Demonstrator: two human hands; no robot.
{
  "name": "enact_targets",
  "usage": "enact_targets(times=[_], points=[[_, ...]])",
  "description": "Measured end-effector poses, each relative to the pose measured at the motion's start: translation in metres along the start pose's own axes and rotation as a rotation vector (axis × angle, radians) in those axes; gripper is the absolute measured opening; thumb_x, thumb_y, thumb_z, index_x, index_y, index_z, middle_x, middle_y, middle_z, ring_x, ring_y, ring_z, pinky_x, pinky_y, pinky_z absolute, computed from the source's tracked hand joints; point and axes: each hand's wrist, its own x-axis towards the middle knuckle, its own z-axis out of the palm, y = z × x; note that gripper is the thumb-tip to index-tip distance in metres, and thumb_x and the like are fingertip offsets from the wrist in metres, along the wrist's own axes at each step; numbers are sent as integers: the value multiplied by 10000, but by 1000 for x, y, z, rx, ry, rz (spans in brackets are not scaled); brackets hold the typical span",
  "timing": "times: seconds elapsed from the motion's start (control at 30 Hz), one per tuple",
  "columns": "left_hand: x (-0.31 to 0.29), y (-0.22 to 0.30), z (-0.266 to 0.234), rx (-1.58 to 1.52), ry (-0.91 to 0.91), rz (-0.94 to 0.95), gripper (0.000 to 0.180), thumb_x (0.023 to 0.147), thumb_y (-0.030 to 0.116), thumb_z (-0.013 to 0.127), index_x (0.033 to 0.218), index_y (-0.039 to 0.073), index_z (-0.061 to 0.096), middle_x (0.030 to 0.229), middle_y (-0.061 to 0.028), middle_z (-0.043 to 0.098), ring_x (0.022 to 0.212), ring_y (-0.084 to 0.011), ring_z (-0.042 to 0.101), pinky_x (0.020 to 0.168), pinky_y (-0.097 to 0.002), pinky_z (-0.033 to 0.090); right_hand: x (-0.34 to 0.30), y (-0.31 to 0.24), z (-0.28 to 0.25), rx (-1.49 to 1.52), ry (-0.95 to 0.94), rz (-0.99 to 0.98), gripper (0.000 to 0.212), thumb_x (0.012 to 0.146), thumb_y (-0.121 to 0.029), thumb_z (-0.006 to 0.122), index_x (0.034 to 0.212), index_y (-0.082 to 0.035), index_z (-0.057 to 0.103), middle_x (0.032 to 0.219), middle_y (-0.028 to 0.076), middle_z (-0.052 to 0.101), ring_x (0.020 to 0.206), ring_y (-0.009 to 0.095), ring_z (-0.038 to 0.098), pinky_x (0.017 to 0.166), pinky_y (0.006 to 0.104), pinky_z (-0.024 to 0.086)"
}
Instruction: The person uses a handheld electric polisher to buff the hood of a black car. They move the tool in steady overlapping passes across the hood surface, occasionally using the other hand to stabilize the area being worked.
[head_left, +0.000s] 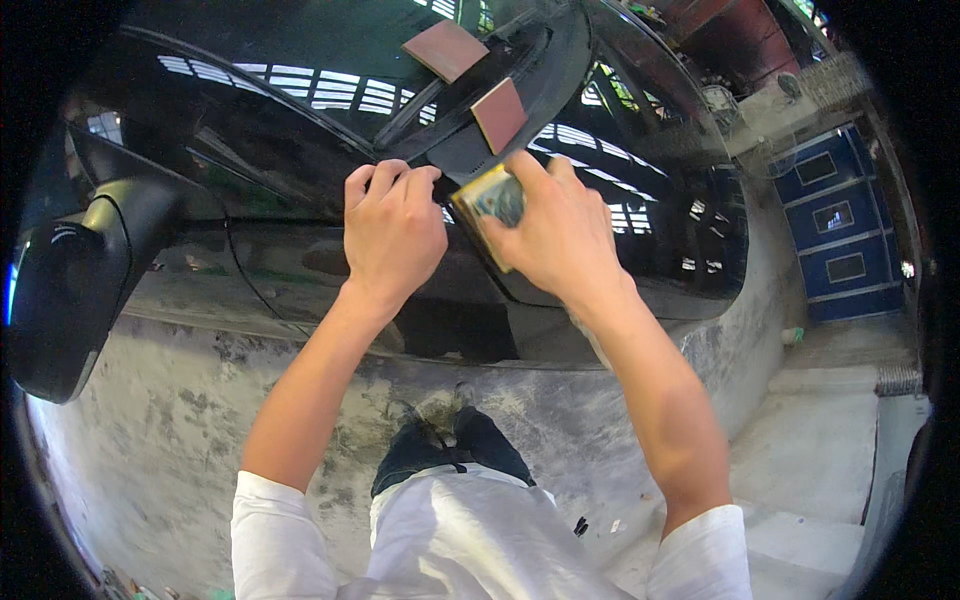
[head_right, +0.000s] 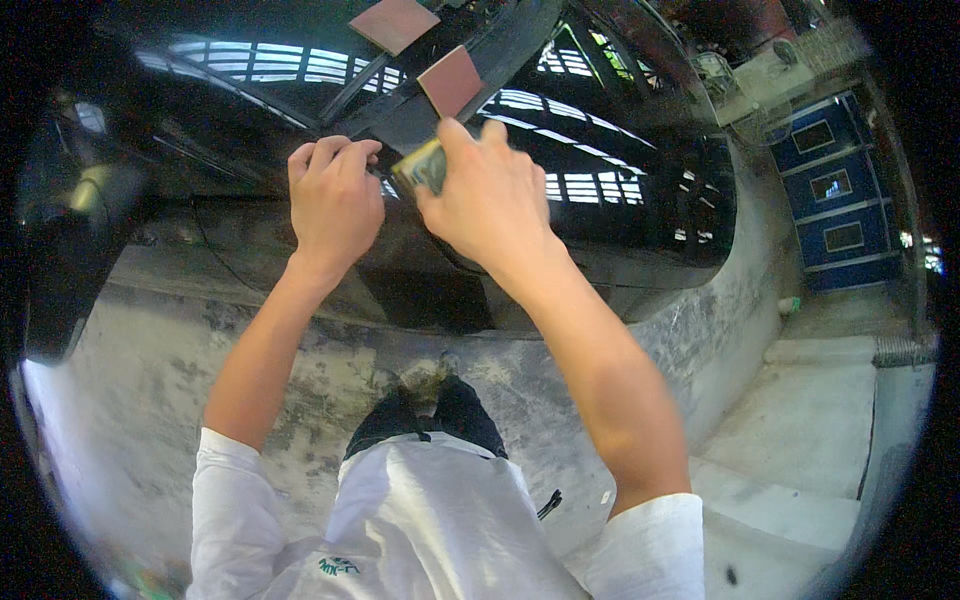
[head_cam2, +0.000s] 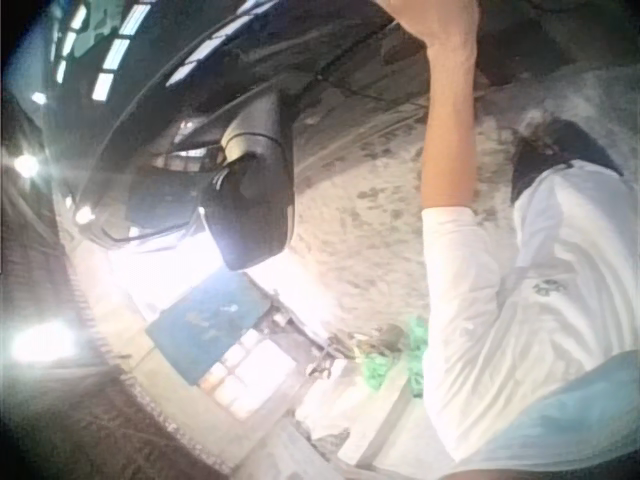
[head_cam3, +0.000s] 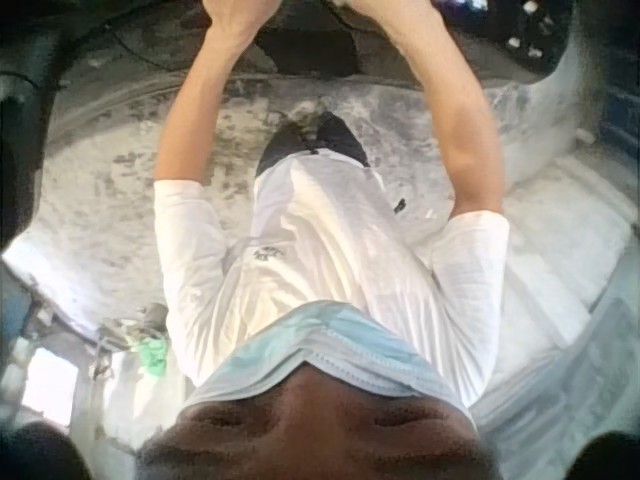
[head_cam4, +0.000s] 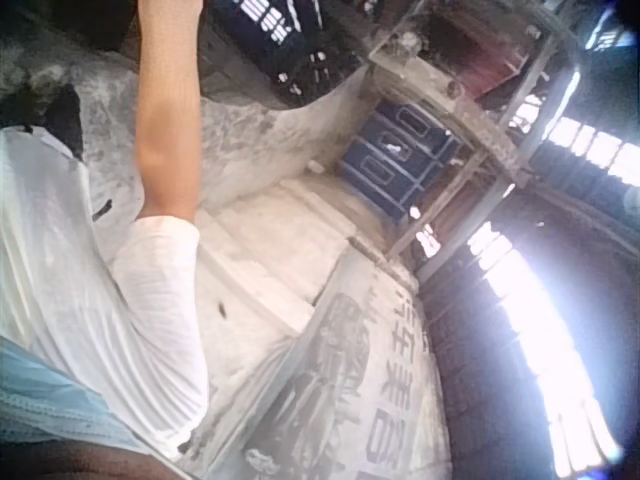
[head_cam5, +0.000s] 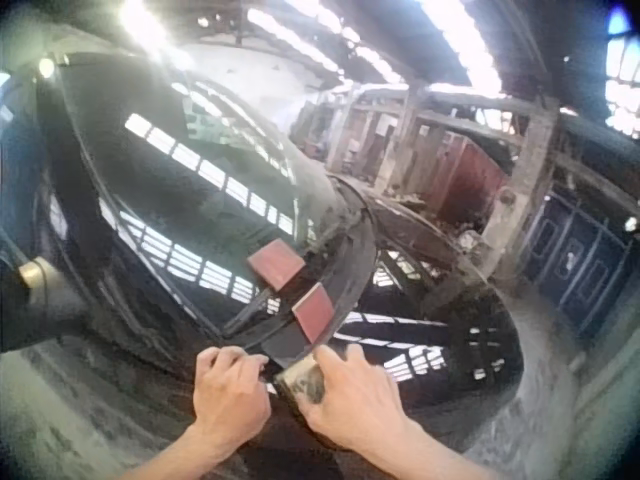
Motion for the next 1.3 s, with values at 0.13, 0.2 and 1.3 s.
enact_targets(times=[0.13, 0.2, 1.3], points=[[2, 0, -1, -24, 19, 0, 196, 877, 56, 699, 1062, 58, 764, 979, -67, 778, 1094, -253, 691, 1028, -443, 430, -2, 19, 2, 1, -12, -6, 539, 853, -332, 848, 1290, -91, 644, 1148, 258, 655, 949, 479, 754, 810, 545, 626], [2, 2, -2, -25, 14, -21, 160, 903, 110, 723, 1049, 60, 766, 973, -72, 776, 1090, -255, 689, 1034, -441, 423, -17, 36, -1, -11, -38, 31, 555, 853, -350, 848, 1305, -98, 648, 1129, 223, 655, 945, 450, 753, 806, 544, 625], [4, 0, 8, 73, -30, 18, 208, 968, 223, 711, 848, 64, 769, 950, -55, 748, 1084, -254, 653, 1040, -452, 407, -40, 17, 23, 27, 72, 70, 471, 856, -277, 858, 1201, -72, 612, 1126, 269, 614, 877, 497, 747, 746, 562, 626]])
